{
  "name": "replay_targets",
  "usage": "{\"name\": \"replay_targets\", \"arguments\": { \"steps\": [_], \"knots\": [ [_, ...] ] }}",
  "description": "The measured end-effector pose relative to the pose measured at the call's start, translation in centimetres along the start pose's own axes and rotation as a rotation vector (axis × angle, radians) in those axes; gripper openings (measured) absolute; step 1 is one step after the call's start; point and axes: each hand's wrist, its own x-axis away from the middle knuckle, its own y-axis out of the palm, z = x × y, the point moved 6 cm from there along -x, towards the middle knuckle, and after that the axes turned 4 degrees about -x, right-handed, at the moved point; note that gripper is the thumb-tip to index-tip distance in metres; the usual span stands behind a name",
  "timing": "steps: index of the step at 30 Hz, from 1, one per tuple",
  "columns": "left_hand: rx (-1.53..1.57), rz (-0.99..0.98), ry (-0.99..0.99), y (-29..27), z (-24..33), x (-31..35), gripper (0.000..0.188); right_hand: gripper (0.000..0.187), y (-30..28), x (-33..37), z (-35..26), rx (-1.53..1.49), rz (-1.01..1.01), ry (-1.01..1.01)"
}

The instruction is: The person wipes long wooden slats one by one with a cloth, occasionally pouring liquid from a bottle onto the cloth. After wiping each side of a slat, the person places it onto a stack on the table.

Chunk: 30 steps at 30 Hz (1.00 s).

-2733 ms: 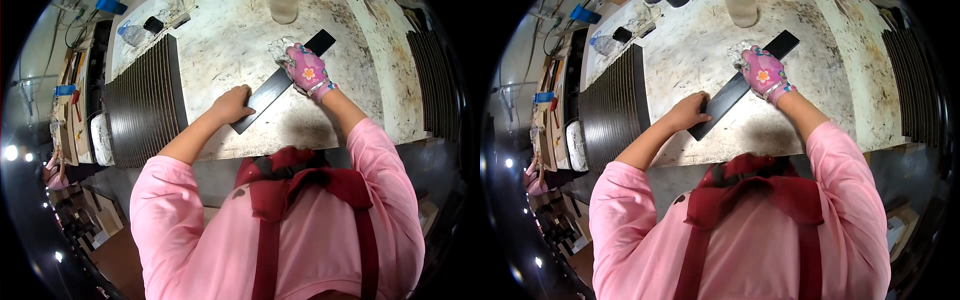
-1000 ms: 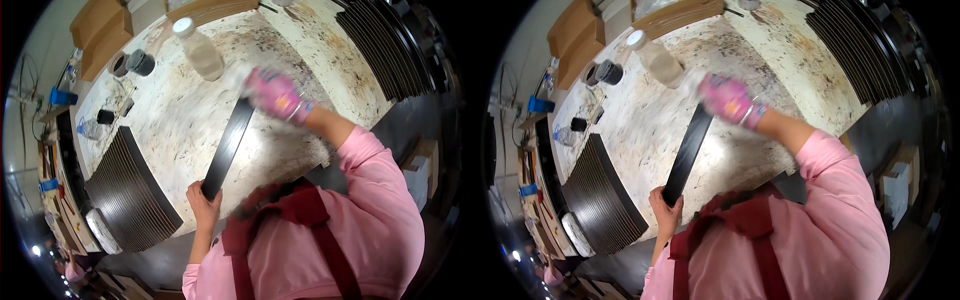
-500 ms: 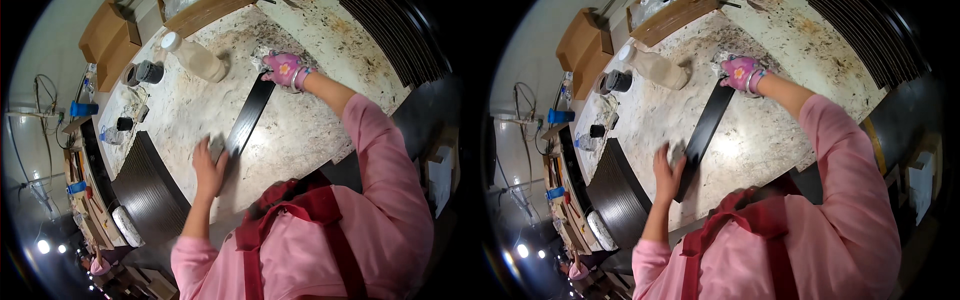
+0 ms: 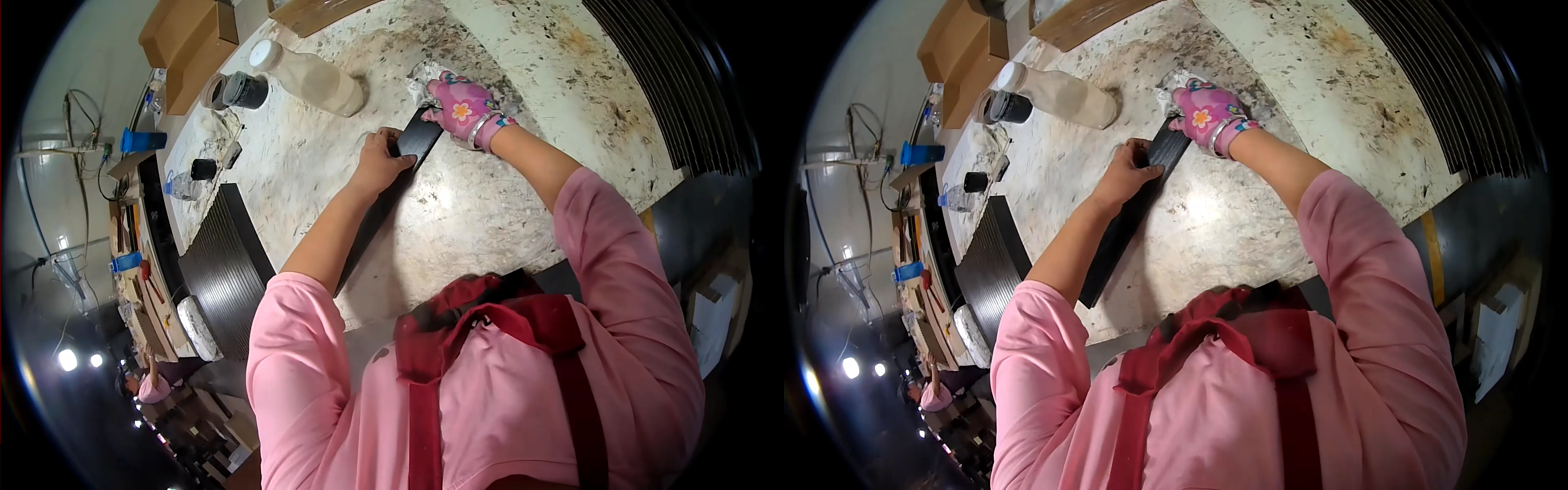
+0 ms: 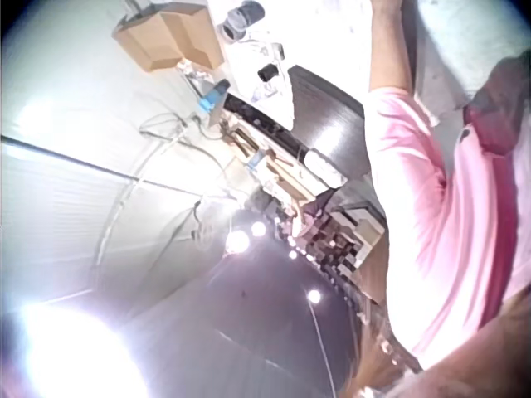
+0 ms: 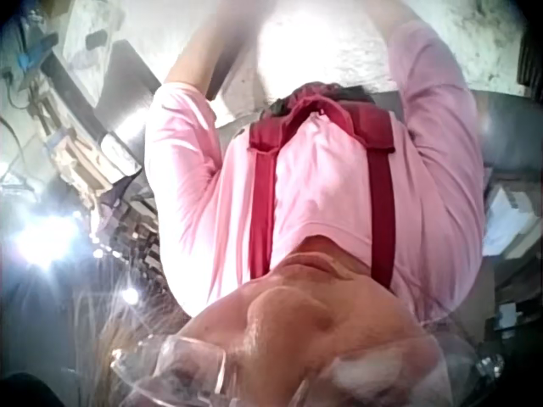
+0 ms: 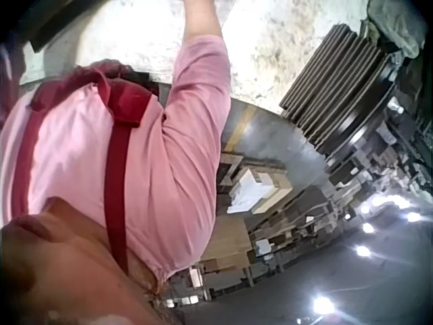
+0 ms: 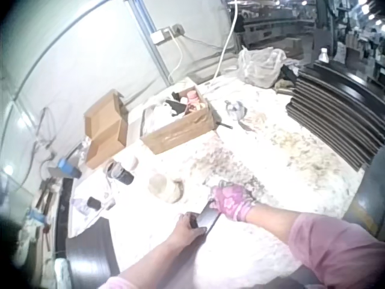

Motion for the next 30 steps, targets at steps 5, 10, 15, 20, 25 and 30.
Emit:
{"name": "replay_targets", "arguments": {
  "steps": [5, 10, 15, 20, 25, 30],
  "knots": [
    [-0.001, 0.082, -0.044, 0.1, 0.7, -0.4, 0.054, 0.038, 0.3, 0.1, 0.1, -0.013, 0.039, -0.052],
    [-0.037, 0.072, -0.071, 0.0, 0.5, -0.2, 0.055, 0.039, 0.0, 0.2, 0.0, -0.029, 0.065, -0.083],
    [-0.065, 0.086, -0.081, 0.4, 1.6, -0.6, 0.053, 0.041, 0.0, 0.1, 0.1, -0.001, 0.062, -0.064],
    [0.111, 0.030, 0.027, -0.9, 1.8, 1.2, 0.044, 0.048, 0.2, -0.4, 0.4, -0.020, -0.009, -0.020],
    [0.183, 0.225, -0.034, -7.0, -4.4, 10.9, 0.028, 0.052, 0.4, -1.1, 1.7, -0.078, -0.089, 0.008],
    [0.126, 0.478, -0.277, -11.6, -9.8, 21.4, 0.024, 0.073, -0.4, -0.6, 9.7, -0.744, 0.133, 0.259]
  ]
}}
